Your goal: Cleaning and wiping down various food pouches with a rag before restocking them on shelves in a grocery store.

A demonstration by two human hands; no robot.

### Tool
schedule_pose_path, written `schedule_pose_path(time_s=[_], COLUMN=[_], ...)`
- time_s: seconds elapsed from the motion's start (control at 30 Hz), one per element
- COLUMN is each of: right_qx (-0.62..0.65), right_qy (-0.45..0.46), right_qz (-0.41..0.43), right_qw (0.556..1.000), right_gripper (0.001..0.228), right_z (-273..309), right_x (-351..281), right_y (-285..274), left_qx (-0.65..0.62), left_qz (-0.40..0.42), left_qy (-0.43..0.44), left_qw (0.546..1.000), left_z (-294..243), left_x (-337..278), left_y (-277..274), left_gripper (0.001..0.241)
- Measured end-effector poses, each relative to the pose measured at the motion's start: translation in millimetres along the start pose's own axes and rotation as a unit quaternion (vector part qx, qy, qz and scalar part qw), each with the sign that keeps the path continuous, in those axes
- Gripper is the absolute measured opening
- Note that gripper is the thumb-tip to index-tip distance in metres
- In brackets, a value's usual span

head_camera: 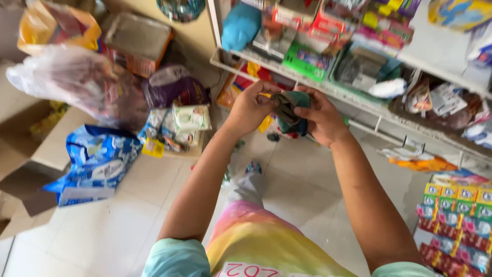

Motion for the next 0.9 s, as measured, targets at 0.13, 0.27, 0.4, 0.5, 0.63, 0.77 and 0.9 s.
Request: schedule_pose_path(time_s=[0.13,0.27,0.4,0.5,0.63,0.77,0.9], right_qx=[-0.01,0.059,0.038,0.014,-0.02,-0.042,-0.023], right_qy=[0.015,0.038,0.07,0.048,0.029,0.06,0.092], right_qz=[-0.043,-0.003,-0.07,-0.112,-0.134,-0.189,-0.254], right_qw=[0.999,0.998,0.994,0.992,0.99,0.979,0.962], right_gripper=[0.06,0.052,0.044,0.043,0.04,0.039,0.038], right_z=[-59.7,-106.5,-132.4,-159.3,-198.7,-260.9,-348.9], right_x=[-57.4,-97.2,-114.9,-110.0,-101.0,-77.2,-42.0], right_y=[-23.7,-27.1,-13.0,-23.3,-41.9,-74.5,-112.2], left_qx=[-0.049,-0.047,0.109,0.128,0.175,0.265,0.338], left_qz=[-0.022,0.005,-0.014,0.002,0.028,0.015,0.011], left_qy=[-0.042,-0.055,-0.071,-0.061,-0.044,-0.062,-0.159], left_qw=[0.998,0.997,0.991,0.99,0.983,0.962,0.928], left_z=[58.8,76.8,78.2,90.8,139.2,235.0,367.3], left_x=[-56.5,-99.9,-131.5,-137.6,-141.5,-150.0,-174.0], left_y=[24.2,41.5,42.6,29.5,-3.1,-59.6,-120.2], left_gripper=[0.027,0.026,0.029,0.031,0.031,0.013,0.014])
Point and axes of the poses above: each hand's wrist, its own x-axis towards the middle knuckle, its own y-axis out of the palm, z = x × y, the point moved 4 cm from there along x, towards the middle knuckle, and after that the axes turned 2 degrees about z, right-handed, at the moved point
